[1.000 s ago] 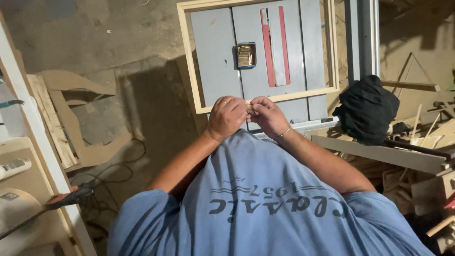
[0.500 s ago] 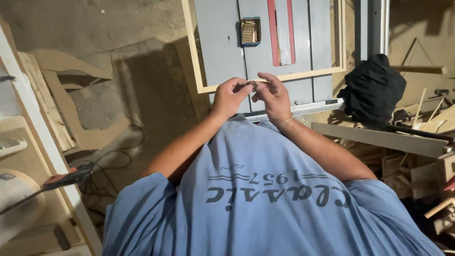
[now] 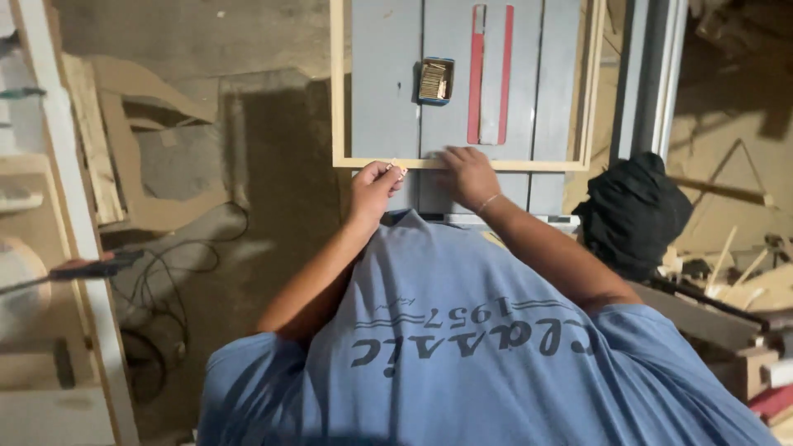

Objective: Assembling a wooden frame by aligning and joining thin wooden strips on a table saw surface.

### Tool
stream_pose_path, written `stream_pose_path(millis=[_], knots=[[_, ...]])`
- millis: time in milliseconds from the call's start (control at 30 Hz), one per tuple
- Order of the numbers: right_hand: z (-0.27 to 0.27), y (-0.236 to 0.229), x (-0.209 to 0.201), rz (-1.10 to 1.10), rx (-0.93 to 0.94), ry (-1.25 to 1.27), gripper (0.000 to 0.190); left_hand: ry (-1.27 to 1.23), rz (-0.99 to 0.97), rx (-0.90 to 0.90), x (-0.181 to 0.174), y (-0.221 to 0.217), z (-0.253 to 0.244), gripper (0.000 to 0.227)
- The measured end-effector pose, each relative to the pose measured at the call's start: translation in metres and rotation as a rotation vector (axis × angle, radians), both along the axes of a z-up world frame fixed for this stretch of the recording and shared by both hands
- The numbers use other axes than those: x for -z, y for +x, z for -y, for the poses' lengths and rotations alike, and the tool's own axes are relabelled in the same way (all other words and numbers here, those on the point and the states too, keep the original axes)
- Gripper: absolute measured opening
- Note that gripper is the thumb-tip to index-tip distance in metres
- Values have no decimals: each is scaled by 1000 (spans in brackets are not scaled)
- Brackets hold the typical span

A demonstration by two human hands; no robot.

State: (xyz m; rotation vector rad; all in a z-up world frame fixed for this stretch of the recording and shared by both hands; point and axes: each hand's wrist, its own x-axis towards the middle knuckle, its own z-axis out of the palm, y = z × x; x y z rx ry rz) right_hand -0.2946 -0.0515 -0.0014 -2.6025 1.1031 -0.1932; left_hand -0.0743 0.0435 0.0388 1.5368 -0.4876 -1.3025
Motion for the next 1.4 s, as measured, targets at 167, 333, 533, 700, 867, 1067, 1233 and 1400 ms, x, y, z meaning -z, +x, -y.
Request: stream_pose_path(millis=[167,333,533,700,867,1067,1233,1400], knots=[[29,-69,61,-87,-98,-159,45,91,25,-150,9,-12,-31,13],[41,-75,26,-87,-123,-31,36,123,87,-205,34,-15,-50,11],[54,-53,-50,-77,-36,373,31,75,80,-341,6,-12,-31,14],[62,-47,-110,75,198,428,31,-139,122,-450,-24,-3,9,9],[40,-54,-147,423,261,388,20,-441,216,-446,-158,-22,36,11],[17,-61,-157,714,219,355,16,-837,262,-291,-213,-39,53,11],[11,-61,-150,749,246,328,19,-884,315,-201,-235,-42,62,10],[-5,-59,-153,850,146,373,15,-854,378,-147,-242,-50,69,10]])
